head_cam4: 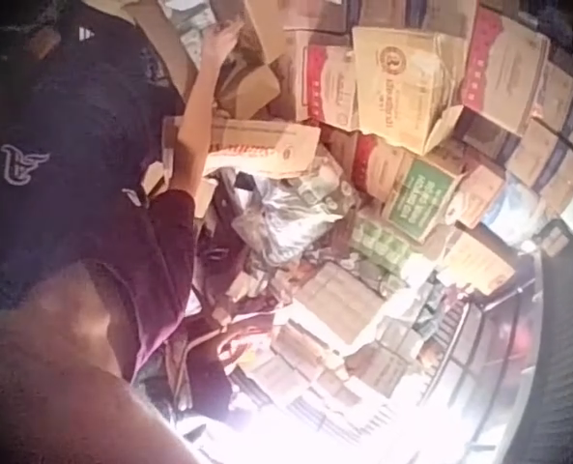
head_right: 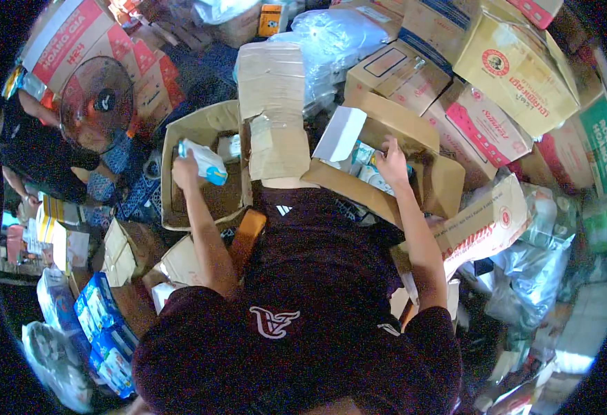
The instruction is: Unpacking items from cardboard boxes and organizing them into stacks or other containers.
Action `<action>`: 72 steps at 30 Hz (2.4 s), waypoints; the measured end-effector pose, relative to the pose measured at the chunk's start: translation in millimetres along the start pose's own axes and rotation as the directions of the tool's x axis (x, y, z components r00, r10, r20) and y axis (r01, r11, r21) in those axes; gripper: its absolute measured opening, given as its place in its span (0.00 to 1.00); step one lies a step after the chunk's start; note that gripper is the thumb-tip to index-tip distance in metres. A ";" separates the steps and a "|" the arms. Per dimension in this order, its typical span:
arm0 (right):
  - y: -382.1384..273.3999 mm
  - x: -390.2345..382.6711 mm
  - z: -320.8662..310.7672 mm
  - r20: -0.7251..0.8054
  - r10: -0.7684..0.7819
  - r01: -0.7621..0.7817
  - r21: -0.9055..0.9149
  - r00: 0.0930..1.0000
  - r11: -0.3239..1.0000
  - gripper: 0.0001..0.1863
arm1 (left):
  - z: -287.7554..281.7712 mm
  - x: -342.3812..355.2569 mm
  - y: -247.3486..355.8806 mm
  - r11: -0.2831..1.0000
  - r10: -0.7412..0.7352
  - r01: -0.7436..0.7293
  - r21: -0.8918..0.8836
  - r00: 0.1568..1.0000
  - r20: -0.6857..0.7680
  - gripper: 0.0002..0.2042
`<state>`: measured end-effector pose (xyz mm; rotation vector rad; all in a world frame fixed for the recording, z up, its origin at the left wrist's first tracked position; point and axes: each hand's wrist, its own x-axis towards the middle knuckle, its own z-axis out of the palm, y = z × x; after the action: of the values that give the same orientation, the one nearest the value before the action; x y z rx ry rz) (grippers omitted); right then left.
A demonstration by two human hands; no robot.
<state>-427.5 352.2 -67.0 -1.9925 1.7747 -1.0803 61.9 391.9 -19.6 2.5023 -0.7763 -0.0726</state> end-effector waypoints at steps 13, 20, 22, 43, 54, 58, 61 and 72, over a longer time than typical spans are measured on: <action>-1.6 -5.8 0.6 0.353 0.057 -0.023 -0.099 0.934 0.995 0.28 | 91.9 52.4 -92.1 0.372 -0.008 0.257 -0.892 0.962 0.273 0.16; -5.5 -5.8 -4.4 0.594 0.216 -0.066 -0.263 0.775 0.963 0.25 | 117.6 44.9 -112.5 0.407 0.042 0.638 -0.653 0.702 0.711 0.14; -0.7 -6.7 0.7 0.654 0.147 0.027 -0.249 0.742 0.968 0.23 | 111.5 43.7 -101.5 0.466 0.088 0.606 -0.645 0.694 0.715 0.13; 55.9 -12.8 -10.5 0.654 0.485 -0.188 -0.472 0.581 0.861 0.45 | 40.3 -254.5 185.3 0.085 0.868 -0.747 -0.659 -0.269 0.417 0.23; 39.2 -5.9 -17.6 0.536 0.538 -0.141 -0.610 0.651 0.779 0.23 | 40.8 -208.4 193.1 0.148 0.909 -0.978 0.144 0.192 0.370 0.22; 26.7 -4.8 -24.6 0.550 0.473 -0.094 -0.579 0.688 0.810 0.21 | 54.2 -184.7 187.5 0.025 0.993 -0.983 0.180 0.045 0.108 0.22; 19.6 -5.9 -32.8 0.465 0.545 -0.217 -0.588 0.698 0.779 0.22 | 77.9 -205.3 184.2 0.037 0.985 -0.942 0.334 0.090 0.145 0.22; 24.3 12.0 -33.0 0.246 0.667 -0.709 0.190 0.704 0.679 0.43 | 124.6 -206.6 189.8 0.357 0.930 -0.539 -0.763 0.277 0.240 0.29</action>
<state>-468.0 344.8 -55.6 -1.0295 1.9097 -0.8085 -232.7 313.1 -54.7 1.1991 -1.9243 -0.7559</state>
